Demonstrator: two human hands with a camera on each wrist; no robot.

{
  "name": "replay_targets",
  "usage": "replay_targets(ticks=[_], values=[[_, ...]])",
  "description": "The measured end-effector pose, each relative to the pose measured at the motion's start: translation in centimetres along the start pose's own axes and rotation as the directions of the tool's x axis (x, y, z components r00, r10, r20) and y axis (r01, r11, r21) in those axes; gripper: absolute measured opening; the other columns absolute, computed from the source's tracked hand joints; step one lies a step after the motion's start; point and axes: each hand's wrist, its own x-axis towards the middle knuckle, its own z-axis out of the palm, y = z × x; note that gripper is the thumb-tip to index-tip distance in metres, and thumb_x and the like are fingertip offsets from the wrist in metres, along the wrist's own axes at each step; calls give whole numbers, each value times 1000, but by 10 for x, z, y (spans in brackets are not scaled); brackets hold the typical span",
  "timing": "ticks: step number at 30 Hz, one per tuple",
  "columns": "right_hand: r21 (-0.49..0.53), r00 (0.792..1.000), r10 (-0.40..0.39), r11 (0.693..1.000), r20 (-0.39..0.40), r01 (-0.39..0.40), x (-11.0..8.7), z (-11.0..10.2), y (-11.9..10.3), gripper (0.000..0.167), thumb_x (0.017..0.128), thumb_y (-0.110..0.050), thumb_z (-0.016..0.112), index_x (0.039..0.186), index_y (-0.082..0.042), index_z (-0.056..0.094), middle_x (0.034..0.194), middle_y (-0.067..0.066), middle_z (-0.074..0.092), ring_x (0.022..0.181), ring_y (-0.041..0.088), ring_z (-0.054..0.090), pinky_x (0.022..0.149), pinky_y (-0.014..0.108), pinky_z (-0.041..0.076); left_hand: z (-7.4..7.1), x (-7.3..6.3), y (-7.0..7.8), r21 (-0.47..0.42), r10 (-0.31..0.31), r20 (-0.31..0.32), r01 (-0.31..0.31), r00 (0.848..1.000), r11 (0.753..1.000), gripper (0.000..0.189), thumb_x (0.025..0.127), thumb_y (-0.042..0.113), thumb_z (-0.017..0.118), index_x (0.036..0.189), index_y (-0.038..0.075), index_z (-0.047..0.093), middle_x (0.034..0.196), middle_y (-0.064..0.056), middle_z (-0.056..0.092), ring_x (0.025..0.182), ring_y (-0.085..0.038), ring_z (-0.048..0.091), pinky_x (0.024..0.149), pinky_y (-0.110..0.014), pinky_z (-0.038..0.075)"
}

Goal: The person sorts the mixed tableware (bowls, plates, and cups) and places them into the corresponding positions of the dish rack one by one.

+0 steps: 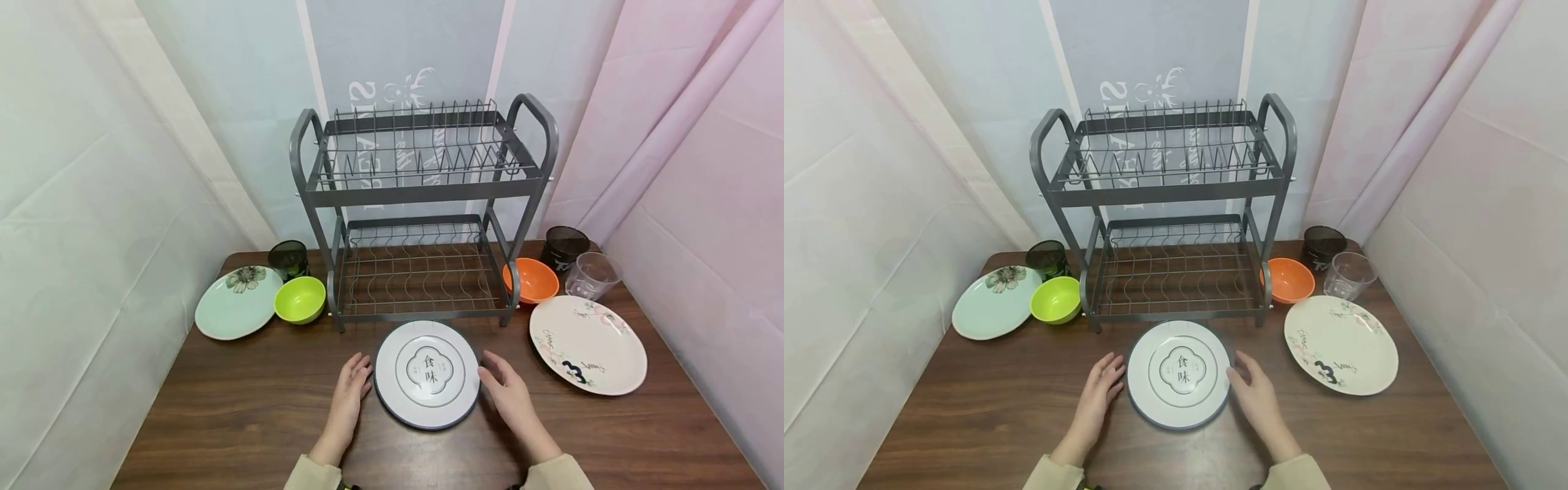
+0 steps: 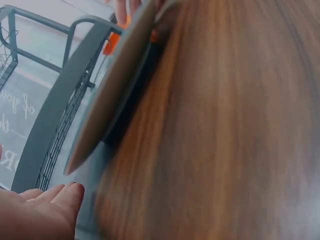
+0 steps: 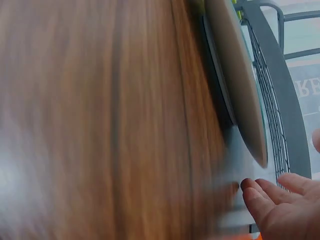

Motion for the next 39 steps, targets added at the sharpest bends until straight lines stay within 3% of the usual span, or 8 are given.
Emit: replay_targets(ticks=[7,14,19,23,29,34,36,39], values=[[264,995,86,960,48,-95,-5,8,-5,49,98,-25,44,140,-2,34,142,21,39,130,26,38,105,40,38,5,-3,6,-199,-106,68,117,992,973,60,101,31,30,147,1,7,152,-24,15,140,-36,20,113,-49,23],[401,986,136,901,97,-164,-9,10,-5,52,100,-24,36,143,2,24,147,22,29,131,26,35,106,38,37,7,-5,7,-297,-151,99,174,984,939,59,100,27,26,147,0,3,153,-26,9,141,-39,12,115,-51,13],[502,979,176,841,102,-203,-9,11,-4,49,99,-16,33,140,10,26,144,26,31,109,8,49,87,15,45,8,-5,7,-329,-165,117,195,979,924,59,101,28,23,146,-4,1,151,-30,4,141,-41,7,115,-51,8],[556,977,185,804,105,-212,-8,13,-3,47,99,-12,31,138,15,26,142,30,29,95,-4,51,80,10,45,9,-4,6,-332,-194,107,219,975,918,63,100,30,25,144,-9,4,150,-33,6,141,-41,7,115,-48,9],[501,972,214,833,98,-234,-5,15,-4,46,97,-10,32,137,13,31,142,30,32,111,8,50,84,12,45,11,-2,6,-329,-197,91,216,976,919,63,100,29,26,143,-13,6,149,-33,6,141,-41,8,116,-47,10],[451,974,211,864,82,-225,-2,16,-5,46,97,-10,35,136,13,32,142,31,33,130,28,34,104,33,39,14,-3,7,-305,-172,88,190,981,933,60,100,28,25,143,-12,9,150,-31,12,141,-38,13,116,-47,12],[437,975,209,873,70,-219,-2,17,-5,45,97,-9,36,136,13,33,140,32,35,129,27,37,106,37,37,13,-1,3,-312,-174,86,192,981,930,61,100,30,28,144,-9,11,150,-27,18,140,-33,22,116,-41,17],[441,977,206,873,56,-209,-2,18,-4,44,96,-7,38,136,11,34,138,30,39,116,11,50,96,22,44,13,-1,3,-305,-159,81,176,984,936,59,99,28,29,143,-8,14,149,-26,21,139,-31,25,115,-40,20]])
